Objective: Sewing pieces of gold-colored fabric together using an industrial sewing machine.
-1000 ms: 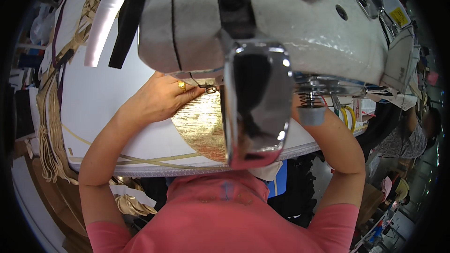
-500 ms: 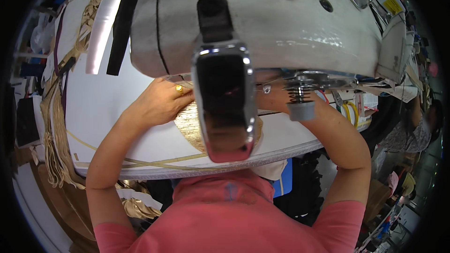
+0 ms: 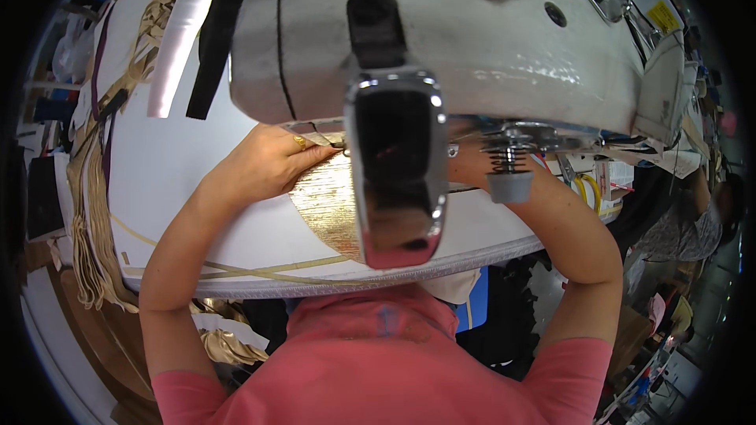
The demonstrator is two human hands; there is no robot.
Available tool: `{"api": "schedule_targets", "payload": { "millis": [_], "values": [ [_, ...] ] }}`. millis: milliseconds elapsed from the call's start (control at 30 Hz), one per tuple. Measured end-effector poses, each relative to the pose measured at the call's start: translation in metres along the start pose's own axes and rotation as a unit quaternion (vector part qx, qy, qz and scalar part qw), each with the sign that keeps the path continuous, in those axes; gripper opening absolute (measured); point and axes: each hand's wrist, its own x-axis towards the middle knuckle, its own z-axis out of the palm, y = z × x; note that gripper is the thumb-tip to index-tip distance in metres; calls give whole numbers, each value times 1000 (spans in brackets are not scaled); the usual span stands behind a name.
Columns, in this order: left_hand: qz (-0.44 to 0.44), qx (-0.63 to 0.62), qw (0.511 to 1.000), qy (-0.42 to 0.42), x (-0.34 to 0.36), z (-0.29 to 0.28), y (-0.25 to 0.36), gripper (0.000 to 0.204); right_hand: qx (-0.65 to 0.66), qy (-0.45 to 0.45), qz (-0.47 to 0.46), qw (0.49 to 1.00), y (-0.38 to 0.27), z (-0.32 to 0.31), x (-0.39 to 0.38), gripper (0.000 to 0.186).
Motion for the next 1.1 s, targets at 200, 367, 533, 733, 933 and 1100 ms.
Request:
{"api": "schedule_targets", "payload": {
  "millis": [200,367,533,733,933,1100],
  "values": [
    [4,29,1000,-1,3,-2,2,33,352,158,72,920,3,20,6,39],
    [8,41,999,0,2,0,0,33,142,67,2,988,-10,-7,8,35],
    [2,29,1000,-2,3,0,-1,34,80,54,-9,995,-21,-13,7,34],
    [-2,60,998,0,-3,0,0,35,12,33,-28,999,-41,-12,-19,33],
    [7,73,997,-1,6,4,-1,34,-65,26,-35,997,-47,-31,20,32],
    [-10,64,998,-9,-1,8,-2,33,-118,15,-51,992,-55,-31,57,31]
  ]
}}
